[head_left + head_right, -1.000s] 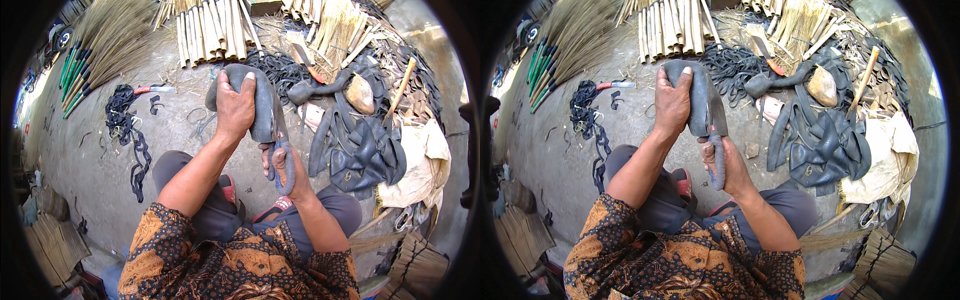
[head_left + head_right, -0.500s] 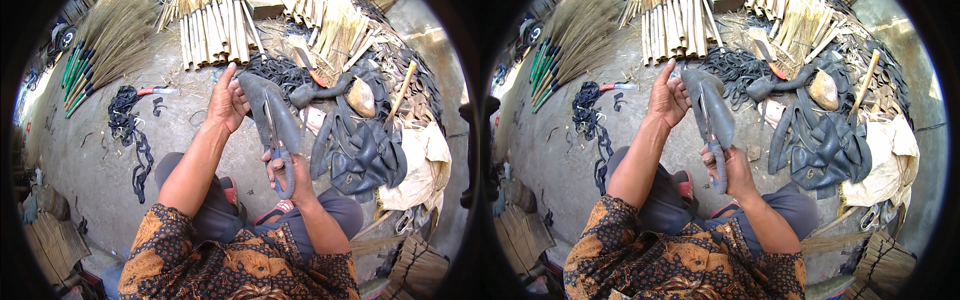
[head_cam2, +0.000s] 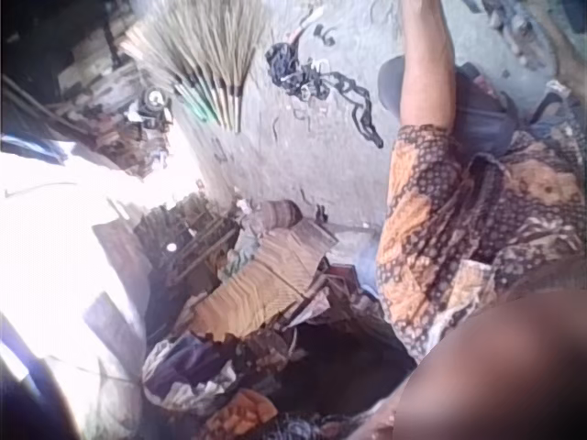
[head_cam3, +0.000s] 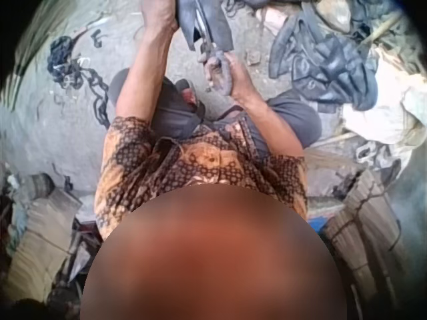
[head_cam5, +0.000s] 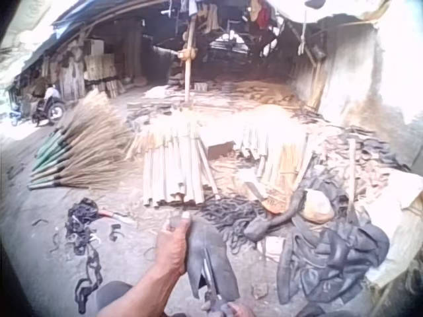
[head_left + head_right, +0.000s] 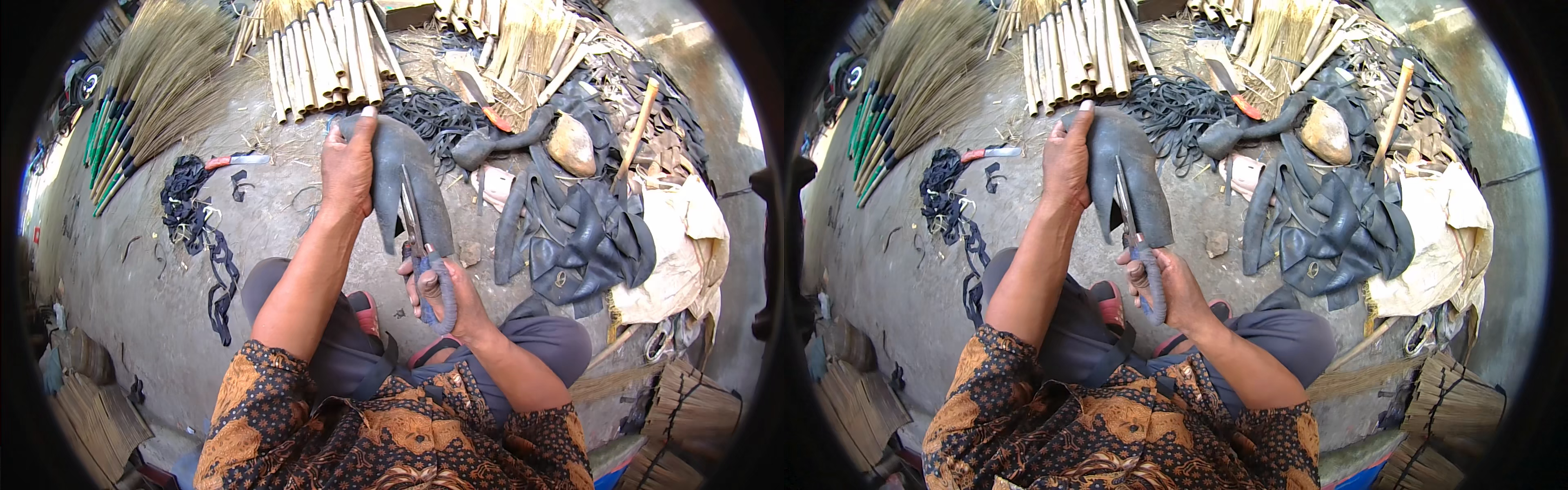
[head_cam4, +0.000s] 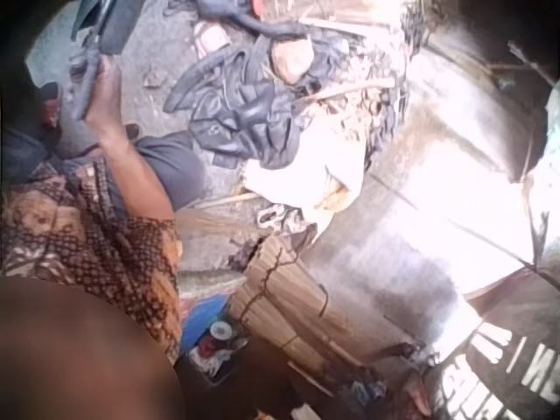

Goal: The person sits on the floor and uses a knife to cut a large piece of black rubber into thin strips. They repeatedly slice the material, repositioning it as needed, and accumulate a pile of cut strips on the floor.

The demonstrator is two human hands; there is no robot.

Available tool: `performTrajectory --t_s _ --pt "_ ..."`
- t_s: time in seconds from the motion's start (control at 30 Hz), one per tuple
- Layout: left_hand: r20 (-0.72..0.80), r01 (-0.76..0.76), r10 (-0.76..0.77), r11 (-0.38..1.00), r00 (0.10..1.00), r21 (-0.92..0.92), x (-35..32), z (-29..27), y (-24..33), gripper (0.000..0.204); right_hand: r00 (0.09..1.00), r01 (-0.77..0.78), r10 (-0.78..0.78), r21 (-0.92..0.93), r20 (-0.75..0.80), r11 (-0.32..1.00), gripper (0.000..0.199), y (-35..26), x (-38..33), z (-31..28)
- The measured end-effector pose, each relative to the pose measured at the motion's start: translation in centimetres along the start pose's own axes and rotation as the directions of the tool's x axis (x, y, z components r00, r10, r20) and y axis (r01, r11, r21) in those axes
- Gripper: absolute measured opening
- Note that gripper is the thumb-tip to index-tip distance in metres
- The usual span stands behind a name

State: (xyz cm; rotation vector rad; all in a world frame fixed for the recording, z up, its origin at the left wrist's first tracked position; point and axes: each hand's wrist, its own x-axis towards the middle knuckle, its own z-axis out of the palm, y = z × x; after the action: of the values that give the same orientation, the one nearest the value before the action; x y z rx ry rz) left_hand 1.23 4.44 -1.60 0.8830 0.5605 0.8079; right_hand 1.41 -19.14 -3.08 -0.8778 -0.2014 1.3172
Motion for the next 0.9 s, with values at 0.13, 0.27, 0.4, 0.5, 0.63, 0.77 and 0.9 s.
performTrajectory --t_s 0.13,0.27,0.4,0.5,0.63,0.77,0.9 --pt "-0.074 -0.174 0.173 0.985 0.982 -0.007 -0.2 0.6 -0.1 0.033 0.993 0.112 -0.091 -0.395 0.072 0.912 0.079 0.1 -0.2 1.0" --pt "-0.062 -0.233 0.23 0.972 0.971 -0.037 -0.5 0.8 0.1 0.031 0.995 0.099 -0.072 -0.513 0.073 0.853 0.09 -0.6 -0.5 1.6" --pt "-0.02 -0.227 0.227 0.974 0.974 -0.018 -1.4 1.1 -0.4 0.03 0.989 0.149 -0.129 -0.586 0.075 0.797 0.094 -1.2 -0.3 1.7" --pt "-0.012 -0.254 0.254 0.967 0.967 0.034 -1.8 1.4 -0.8 0.029 0.981 0.18 -0.18 -0.646 0.067 0.742 0.097 -1.5 -0.1 1.3" --pt "0.018 -0.26 0.26 0.962 0.966 0.088 -2.6 1.8 -0.8 0.023 0.943 0.318 -0.31 -0.601 0.121 0.733 0.061 -1.2 0.7 0.8" --pt "0.05 -0.284 0.279 0.95 0.959 0.129 -3.5 2.2 -1.1 0.022 0.94 0.311 -0.336 -0.554 0.06 0.772 0.058 -1.0 0.8 0.9" --pt "0.037 -0.271 0.269 0.945 0.962 0.183 -3.0 2.0 -1.4 0.029 0.955 0.246 -0.297 -0.531 -0.013 0.811 0.05 -1.4 0.5 1.6"
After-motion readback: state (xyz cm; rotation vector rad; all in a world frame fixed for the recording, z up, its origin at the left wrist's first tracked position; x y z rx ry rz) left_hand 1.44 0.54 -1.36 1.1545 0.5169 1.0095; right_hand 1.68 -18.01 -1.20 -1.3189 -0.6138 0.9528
